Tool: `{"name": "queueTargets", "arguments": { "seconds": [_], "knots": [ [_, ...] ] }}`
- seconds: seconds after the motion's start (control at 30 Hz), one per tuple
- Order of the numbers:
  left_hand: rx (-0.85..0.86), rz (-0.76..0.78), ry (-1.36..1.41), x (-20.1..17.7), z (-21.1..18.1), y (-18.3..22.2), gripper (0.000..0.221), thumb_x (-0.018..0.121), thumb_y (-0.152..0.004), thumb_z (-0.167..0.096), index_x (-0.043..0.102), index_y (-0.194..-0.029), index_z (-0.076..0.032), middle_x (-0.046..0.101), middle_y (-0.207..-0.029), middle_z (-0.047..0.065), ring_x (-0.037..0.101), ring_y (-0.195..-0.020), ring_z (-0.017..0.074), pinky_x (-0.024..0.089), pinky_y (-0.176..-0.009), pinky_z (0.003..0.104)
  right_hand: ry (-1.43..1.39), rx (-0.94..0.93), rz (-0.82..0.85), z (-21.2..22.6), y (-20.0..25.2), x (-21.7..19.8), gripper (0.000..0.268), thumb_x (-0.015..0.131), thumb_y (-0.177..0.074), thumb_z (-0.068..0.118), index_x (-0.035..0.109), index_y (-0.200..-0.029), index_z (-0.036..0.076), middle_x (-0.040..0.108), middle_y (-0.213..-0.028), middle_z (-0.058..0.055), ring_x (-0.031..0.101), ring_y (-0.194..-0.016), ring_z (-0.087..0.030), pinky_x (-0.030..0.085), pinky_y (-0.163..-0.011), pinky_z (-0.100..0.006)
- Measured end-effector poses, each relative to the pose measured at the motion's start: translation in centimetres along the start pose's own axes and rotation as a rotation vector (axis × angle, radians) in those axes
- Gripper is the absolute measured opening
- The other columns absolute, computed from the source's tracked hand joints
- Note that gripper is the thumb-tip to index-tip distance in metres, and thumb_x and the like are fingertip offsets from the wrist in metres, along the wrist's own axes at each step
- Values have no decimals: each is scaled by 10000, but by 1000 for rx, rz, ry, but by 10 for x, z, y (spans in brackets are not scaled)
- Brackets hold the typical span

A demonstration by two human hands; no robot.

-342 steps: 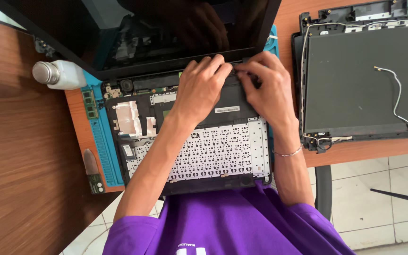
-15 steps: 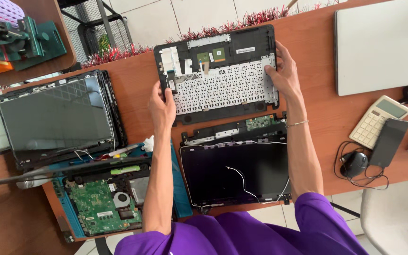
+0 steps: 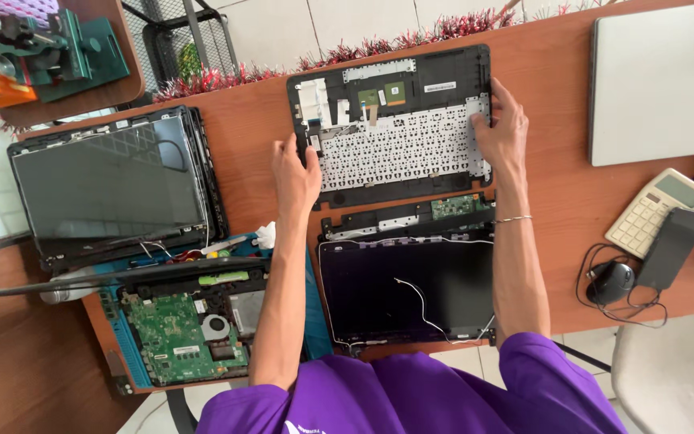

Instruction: The person removes a keyboard from a laptop chassis, then uses a screwdriver to detach and lift out a cooling fan and an internal circuit component.

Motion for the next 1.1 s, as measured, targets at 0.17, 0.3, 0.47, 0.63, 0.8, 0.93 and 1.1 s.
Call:
{"name": "queueTargets", "arguments": {
  "seconds": [0.17,0.3,0.47,0.63,0.8,0.93,1.1],
  "knots": [
    [37,3,-3,10,10,4,494,618,-985,-187,537,-1367,116,549,-1220,258,550,-1158,431,447,-997,496,185,-222,-20,-2,10,4,719,713,-896,51,430,-1554,-2,597,-1449,-233,522,-1323,-382,427,-1119,-470],
    [44,18,65,11,19,6,491,604,-996,-197,530,-1380,99,555,-1243,252,573,-1166,424,461,-1012,487,112,-158,19,-5,20,6,762,712,-908,107,379,-1587,21,533,-1488,-234,523,-1364,-360,437,-1128,-456],
    [245,-1,88,-8,-1,29,470,617,-997,-167,533,-1388,80,572,-1278,273,558,-1199,456,450,-1043,491,27,-195,19,1,43,10,741,721,-910,102,390,-1566,9,481,-1571,-206,452,-1466,-348,382,-1199,-445],
    [149,294,247,-61,-46,102,355,565,-1001,-160,574,-1325,-17,596,-1284,216,648,-1086,365,537,-933,425,11,-299,-8,21,94,15,606,704,-981,91,479,-1538,13,501,-1577,-206,442,-1485,-353,386,-1198,-470],
    [322,204,215,-137,-55,174,255,590,-1045,-134,640,-1279,-47,678,-1200,155,671,-1123,353,547,-939,423,-282,-190,133,44,176,44,466,641,-1006,89,559,-1459,13,625,-1466,-143,616,-1365,-269,529,-1088,-396],
    [181,232,264,-183,-24,220,208,571,-1061,-144,680,-1207,-44,703,-1104,131,706,-1014,319,556,-831,391,-361,-95,231,70,256,76,398,625,-991,54,609,-1387,9,691,-1348,-126,677,-1263,-218,571,-994,-339],
    [77,120,178,-224,46,247,216,563,-1053,-152,710,-1155,-32,726,-1016,122,724,-940,269,563,-796,362,-395,-64,366,86,319,128,395,622,-994,32,603,-1387,0,691,-1346,-144,671,-1254,-213,546,-1031,-337]
  ]
}}
Point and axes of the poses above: each hand's wrist, its own y-axis away from the middle knuckle, its own x-axis out of the palm, z = x × y, the point moved 4 cm from there along -y, towards the middle knuckle
